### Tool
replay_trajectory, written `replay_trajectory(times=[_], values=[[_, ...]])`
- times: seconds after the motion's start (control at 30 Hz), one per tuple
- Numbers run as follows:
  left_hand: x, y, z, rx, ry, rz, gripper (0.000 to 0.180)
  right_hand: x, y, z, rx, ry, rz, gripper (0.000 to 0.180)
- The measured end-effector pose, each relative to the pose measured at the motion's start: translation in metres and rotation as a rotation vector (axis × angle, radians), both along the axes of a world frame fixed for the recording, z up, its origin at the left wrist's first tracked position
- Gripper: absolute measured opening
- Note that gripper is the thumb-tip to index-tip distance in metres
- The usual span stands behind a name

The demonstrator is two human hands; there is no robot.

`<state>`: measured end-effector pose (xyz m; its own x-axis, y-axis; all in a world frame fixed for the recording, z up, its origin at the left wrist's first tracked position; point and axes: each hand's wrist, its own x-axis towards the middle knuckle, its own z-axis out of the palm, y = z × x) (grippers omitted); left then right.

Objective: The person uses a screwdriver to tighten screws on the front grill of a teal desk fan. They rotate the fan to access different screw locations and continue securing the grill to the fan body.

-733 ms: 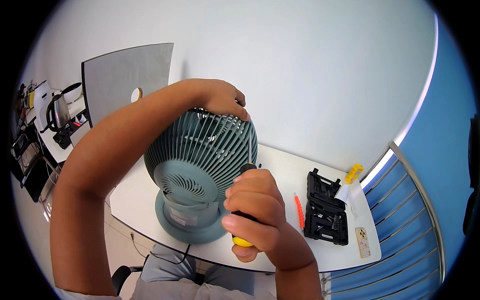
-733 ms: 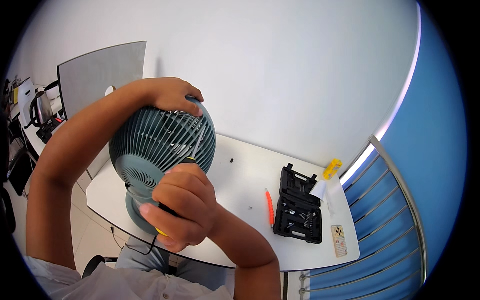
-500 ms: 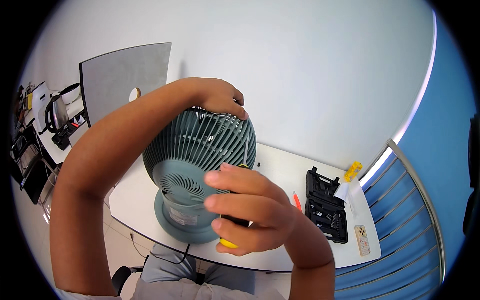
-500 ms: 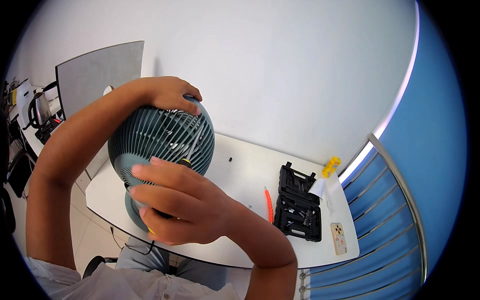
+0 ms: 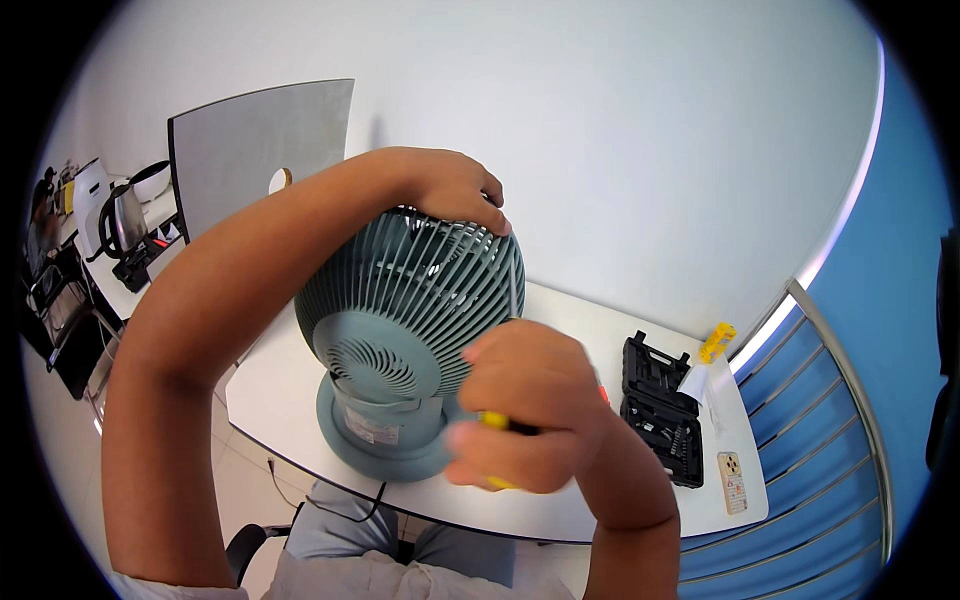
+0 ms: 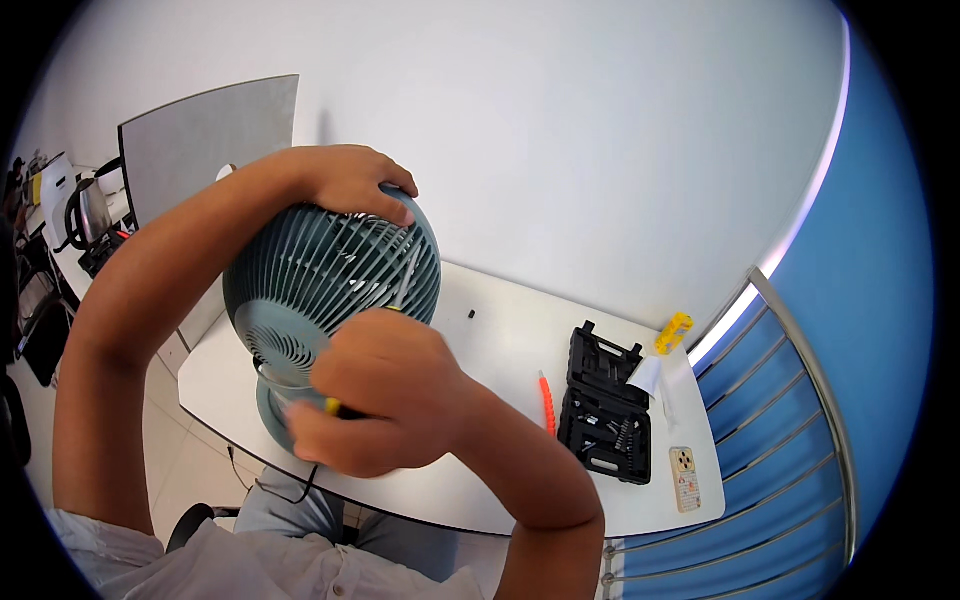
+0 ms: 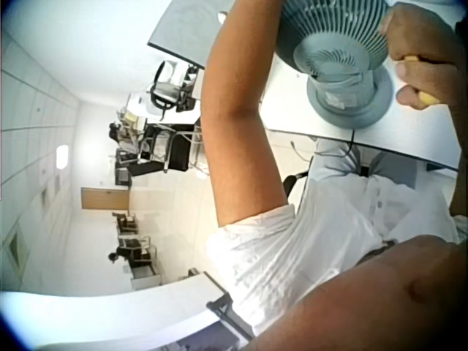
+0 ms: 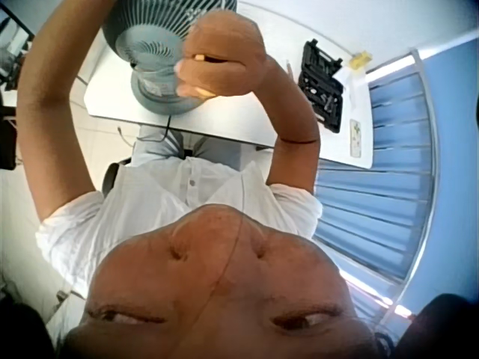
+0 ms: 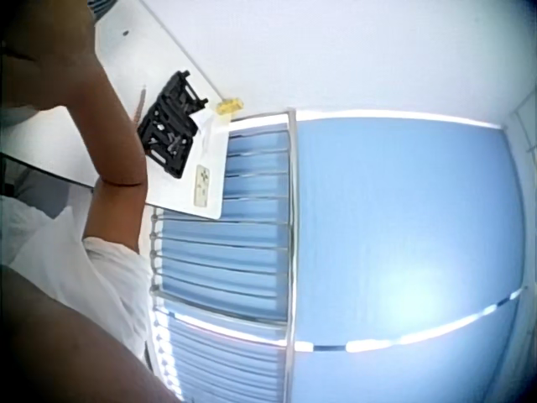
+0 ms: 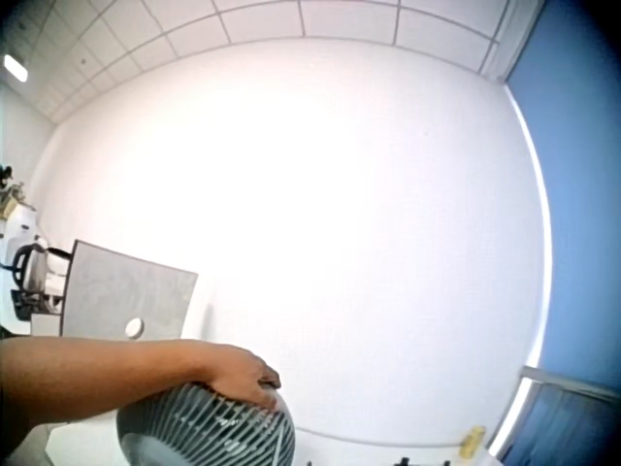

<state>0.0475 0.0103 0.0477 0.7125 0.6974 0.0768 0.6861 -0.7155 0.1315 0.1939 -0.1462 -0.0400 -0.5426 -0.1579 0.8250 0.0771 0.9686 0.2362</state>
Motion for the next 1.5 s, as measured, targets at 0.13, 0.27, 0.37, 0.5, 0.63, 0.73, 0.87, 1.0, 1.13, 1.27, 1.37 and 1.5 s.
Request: replay_trajectory(times=[0.13, 0.27, 0.37, 0.5, 0.63, 0.73, 0.87, 1.0, 1.13, 1.27, 1.37, 1.5], values=[[0.002, 0.001, -0.001, 0.007, -0.003, -0.006, 0.07, -0.009, -0.003, -0.018, 0.086, 0.416, -0.048, 0.023], [0.001, 0.0, 0.0, -0.005, -0.004, 0.017, 0.071, -0.012, -0.005, -0.023, 0.037, 0.244, -0.079, 0.029], [-0.002, -0.001, 0.001, -0.005, -0.024, -0.001, 0.07, -0.012, -0.002, -0.02, 0.133, 0.15, -0.076, 0.03], [-0.002, -0.003, 0.003, -0.012, -0.016, -0.011, 0.069, -0.018, 0.003, -0.015, 0.096, 0.092, 0.049, 0.024], [-0.003, -0.007, 0.004, -0.018, -0.01, -0.013, 0.068, -0.025, 0.004, -0.002, 0.02, 0.008, 0.128, 0.025], [-0.001, -0.007, 0.005, -0.01, 0.01, -0.02, 0.067, -0.019, -0.001, 0.007, -0.129, -0.218, 0.071, 0.025], [0.002, -0.004, 0.002, 0.006, 0.01, -0.054, 0.067, -0.026, 0.0, 0.001, -0.065, -0.131, 0.083, 0.026], [0.002, -0.002, 0.001, -0.003, 0.007, -0.052, 0.067, -0.035, 0.002, -0.016, 0.125, 0.141, 0.0, 0.033], [0.0, -0.003, 0.002, 0.003, 0.003, -0.062, 0.068, -0.043, 0.001, -0.025, 0.197, 0.503, -0.022, 0.031], [0.0, -0.003, 0.001, 0.005, 0.001, -0.053, 0.068, -0.026, -0.006, -0.022, 0.056, 0.406, 0.02, 0.036], [0.0, -0.002, 0.0, 0.007, -0.007, -0.064, 0.068, -0.021, -0.001, -0.016, 0.119, 0.265, 0.027, 0.028], [0.0, -0.001, -0.001, -0.001, -0.01, -0.044, 0.066, -0.022, 0.002, 0.001, 0.068, 0.137, 0.12, 0.023]])
